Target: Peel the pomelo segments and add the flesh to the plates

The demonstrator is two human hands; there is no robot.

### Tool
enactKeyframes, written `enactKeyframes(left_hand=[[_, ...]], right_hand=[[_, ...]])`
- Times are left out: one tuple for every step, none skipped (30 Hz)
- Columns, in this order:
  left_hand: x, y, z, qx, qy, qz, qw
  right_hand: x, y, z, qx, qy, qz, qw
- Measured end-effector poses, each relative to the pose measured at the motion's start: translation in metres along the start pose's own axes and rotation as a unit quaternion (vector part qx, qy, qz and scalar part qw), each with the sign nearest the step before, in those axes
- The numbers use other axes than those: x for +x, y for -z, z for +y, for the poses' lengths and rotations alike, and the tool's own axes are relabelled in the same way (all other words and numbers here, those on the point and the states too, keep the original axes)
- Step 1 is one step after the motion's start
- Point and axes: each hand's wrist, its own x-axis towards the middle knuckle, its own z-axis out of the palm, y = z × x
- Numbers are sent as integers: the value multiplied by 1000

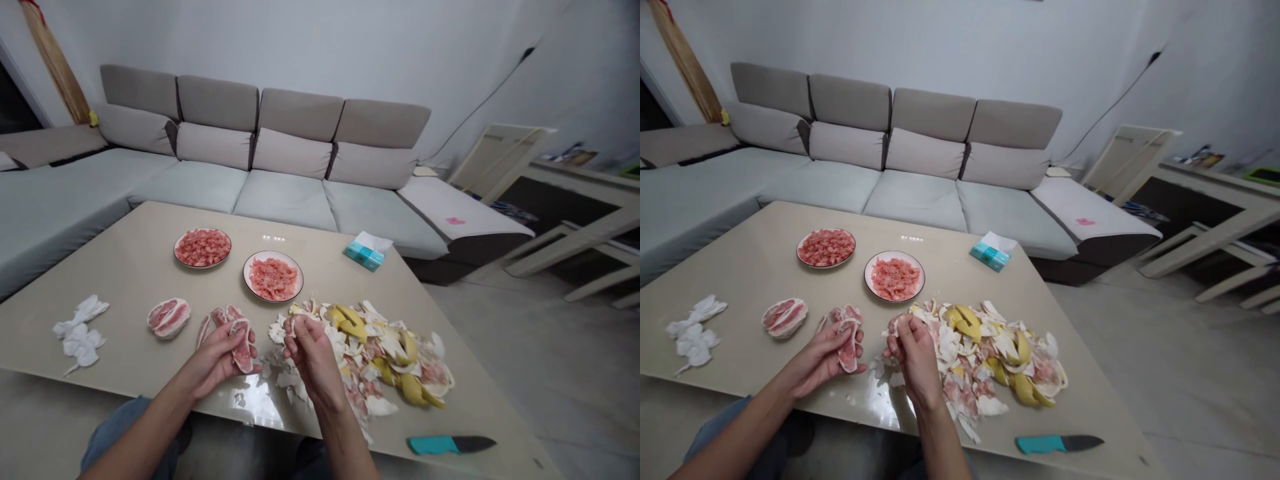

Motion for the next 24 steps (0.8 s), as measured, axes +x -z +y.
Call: enactKeyframes(left_hand=[[0, 1, -1, 1, 6, 6, 1000], [0, 1, -2, 4, 8, 12, 1000], [0, 2, -2, 8, 8, 18, 1000], [-1, 2, -2, 15, 6, 21, 1000], [-1, 2, -1, 25, 2, 22, 999], [-2, 1, -1, 37, -5, 20, 999], [-3, 0, 0, 50, -12, 16, 999], [-4, -1, 0, 63, -18, 12, 998], [-4, -2, 1, 75, -26, 8, 997], [-5, -4, 1, 87, -37, 5, 995], [-4, -4, 0, 101, -51, 5, 994], [-4, -5, -1, 115, -67, 9, 991], [-3, -5, -2, 131, -83, 16, 988], [-2, -5, -3, 146, -96, 25, 984], [0, -5, -5, 158, -104, 37, 981], [1, -4, -6, 168, -108, 47, 979], [2, -3, -7, 176, -109, 53, 977], [3, -2, -8, 183, -110, 54, 975], [4, -1, -9, 190, -111, 51, 974], [4, -1, -10, 199, -112, 48, 972], [4, 0, -10, 209, -112, 44, 970], [4, 0, -11, 219, -111, 42, 969], [4, 0, -11, 227, -108, 43, 967], [4, -1, -11, 234, -105, 47, 965]], right_hand=[[2, 3, 1, -33, -4, -11, 999], [4, 8, 1, -79, 1, -15, 997], [6, 15, 1, -137, 15, -9, 990], [9, 23, 0, -204, 40, 9, 978], [11, 32, 0, -275, 74, 39, 958], [13, 42, 0, -347, 112, 72, 928], [15, 52, 0, -415, 150, 102, 892], [17, 62, 1, -478, 180, 121, 851], [17, 70, 2, -533, 199, 130, 812], [17, 76, 3, -576, 211, 141, 777], [16, 78, 3, -607, 220, 149, 749], [14, 76, 4, -622, 228, 155, 733], [11, 71, 4, -623, 239, 153, 729], [7, 62, 4, -611, 251, 138, 738], [3, 50, 4, -589, 264, 105, 757], [-1, 37, 5, -557, 278, 53, 781], [-6, 25, 7, -532, 287, 6, 796], [-9, 13, 10, -520, 291, -20, 803], [-12, 4, 13, -519, 304, -35, 798], [-14, -3, 17, -527, 315, -41, 788], [-14, -7, 21, -541, 326, -39, 775], [-14, -8, 25, -557, 336, -35, 758], [-13, -8, 27, -576, 345, -29, 741], [-11, -7, 29, -593, 352, -23, 724]])
